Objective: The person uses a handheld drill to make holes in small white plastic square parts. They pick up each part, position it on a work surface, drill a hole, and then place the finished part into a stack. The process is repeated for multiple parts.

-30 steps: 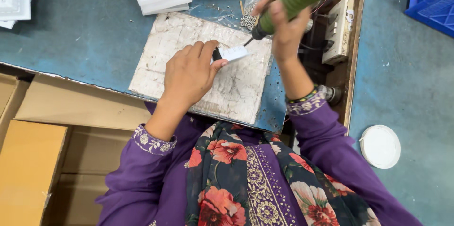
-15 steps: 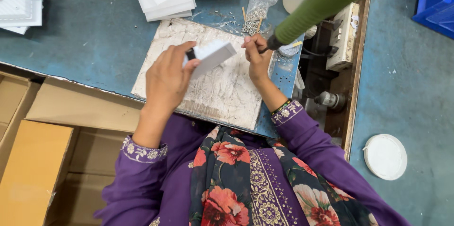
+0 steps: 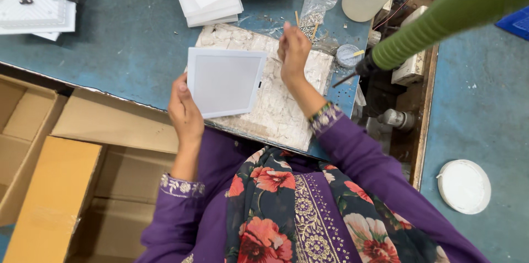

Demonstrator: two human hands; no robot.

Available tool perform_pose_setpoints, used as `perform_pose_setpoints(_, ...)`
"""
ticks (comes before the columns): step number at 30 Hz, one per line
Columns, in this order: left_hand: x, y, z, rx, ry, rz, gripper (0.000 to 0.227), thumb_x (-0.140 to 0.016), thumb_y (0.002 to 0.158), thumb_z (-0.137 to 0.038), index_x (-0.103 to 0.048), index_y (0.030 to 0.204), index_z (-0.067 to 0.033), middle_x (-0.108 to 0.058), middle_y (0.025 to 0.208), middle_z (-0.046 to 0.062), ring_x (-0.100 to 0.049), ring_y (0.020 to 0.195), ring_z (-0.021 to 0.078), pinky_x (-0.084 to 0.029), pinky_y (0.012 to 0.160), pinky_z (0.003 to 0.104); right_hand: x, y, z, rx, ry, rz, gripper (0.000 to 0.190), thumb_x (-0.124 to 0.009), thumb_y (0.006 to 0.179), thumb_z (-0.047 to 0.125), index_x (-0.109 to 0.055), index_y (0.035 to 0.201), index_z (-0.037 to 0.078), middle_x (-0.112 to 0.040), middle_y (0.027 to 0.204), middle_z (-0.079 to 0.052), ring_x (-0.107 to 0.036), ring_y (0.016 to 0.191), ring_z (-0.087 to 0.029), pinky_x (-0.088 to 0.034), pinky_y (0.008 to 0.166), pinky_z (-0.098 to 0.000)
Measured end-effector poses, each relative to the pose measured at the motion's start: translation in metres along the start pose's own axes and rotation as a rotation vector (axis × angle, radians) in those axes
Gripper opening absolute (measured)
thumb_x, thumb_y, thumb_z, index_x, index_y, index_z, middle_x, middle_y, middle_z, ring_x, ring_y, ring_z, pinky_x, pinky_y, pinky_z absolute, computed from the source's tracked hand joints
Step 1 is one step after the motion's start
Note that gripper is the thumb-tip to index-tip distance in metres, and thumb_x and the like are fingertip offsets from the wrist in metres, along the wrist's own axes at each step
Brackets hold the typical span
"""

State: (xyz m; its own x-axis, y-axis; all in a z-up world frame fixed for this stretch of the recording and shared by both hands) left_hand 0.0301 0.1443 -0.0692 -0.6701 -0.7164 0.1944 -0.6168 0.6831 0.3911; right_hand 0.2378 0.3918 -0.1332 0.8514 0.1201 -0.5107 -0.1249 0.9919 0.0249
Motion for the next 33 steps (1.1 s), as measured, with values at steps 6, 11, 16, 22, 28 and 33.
perform_pose_setpoints(6, 0.020, -0.025, 0.051, 0.303, -0.292, -0.098, 0.061, -0.039, 0.112, -0.050, -0.064, 0.123, 0.0044, -0.070, 0.110, 0.010, -0.065, 0.100, 0.0138, -0.052, 0.092, 0.029, 0.000, 0.070, 0.009, 0.127, -0.052, -0.120, 0.034, -0.069, 0.096, 0.036, -0.061, 0.073, 0.011, -0.041, 0.057, 0.006, -0.035, 0.047, -0.005, -0.026, 0.043, -0.0247)
perform_pose_setpoints(11, 0.036, -0.043, 0.066, 0.423, -0.460, -0.187, 0.059, -0.040, 0.111, -0.050, -0.062, 0.123, 0.0031, -0.069, 0.113, 0.009, -0.066, 0.103, 0.0142, -0.053, 0.093, 0.029, -0.003, 0.034, 0.026, 0.109, -0.002, -0.016, 0.035, -0.057, 0.102, 0.039, -0.064, 0.085, 0.010, -0.056, 0.067, -0.001, -0.053, 0.064, -0.013, -0.043, 0.062, -0.0295)
perform_pose_setpoints(16, 0.006, -0.043, 0.072, 0.338, -0.712, -0.265, 0.059, -0.038, 0.115, -0.048, -0.053, 0.133, 0.0055, -0.067, 0.125, 0.013, -0.066, 0.113, 0.0195, -0.053, 0.100, 0.034, -0.033, -0.097, 0.023, -0.045, -0.471, 0.611, 0.058, -0.045, 0.106, 0.051, -0.051, 0.143, 0.007, -0.066, 0.132, -0.009, -0.064, 0.122, -0.022, -0.053, 0.104, -0.0384)
perform_pose_setpoints(22, -0.066, -0.041, 0.052, 0.364, -0.913, 0.028, 0.060, -0.034, 0.112, -0.045, -0.035, 0.154, -0.0027, -0.041, 0.160, 0.011, -0.044, 0.146, 0.0185, -0.036, 0.122, 0.034, -0.034, -0.122, 0.082, 0.113, -0.677, 0.450, 0.056, -0.076, 0.097, 0.015, -0.054, 0.146, 0.000, -0.072, 0.125, -0.013, -0.068, 0.113, -0.023, -0.055, 0.099, -0.0342)
perform_pose_setpoints(28, -0.004, 0.005, -0.032, -0.014, -0.288, -0.063, 0.054, -0.043, 0.114, -0.047, -0.049, 0.146, -0.0030, -0.052, 0.149, 0.016, -0.054, 0.136, 0.0295, -0.044, 0.115, 0.042, -0.056, -0.130, 0.158, 0.533, -1.163, 0.591, 0.055, -0.076, 0.092, 0.007, -0.059, 0.144, 0.005, -0.070, 0.110, -0.017, -0.069, 0.094, -0.030, -0.054, 0.083, -0.0371)
perform_pose_setpoints(33, -0.006, 0.021, -0.124, -0.470, 0.231, 0.254, 0.034, -0.062, 0.110, -0.028, -0.064, 0.135, -0.0055, -0.064, 0.140, 0.010, -0.060, 0.133, 0.0310, -0.045, 0.115, 0.043, -0.074, -0.133, 0.160, 0.619, -1.323, 0.666, 0.054, -0.076, 0.091, 0.007, -0.060, 0.143, 0.008, -0.067, 0.107, -0.014, -0.068, 0.088, -0.035, -0.053, 0.074, -0.0420)
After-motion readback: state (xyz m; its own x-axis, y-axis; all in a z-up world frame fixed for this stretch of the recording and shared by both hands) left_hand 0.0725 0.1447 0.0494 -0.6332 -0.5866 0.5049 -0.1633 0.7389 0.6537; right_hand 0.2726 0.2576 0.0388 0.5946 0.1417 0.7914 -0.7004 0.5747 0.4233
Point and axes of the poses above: each hand's wrist, its own y-axis towards the middle knuckle, its own x-axis out of the back of the hand, z = x × y, the point moved 6 cm from there along y, towards the middle knuckle
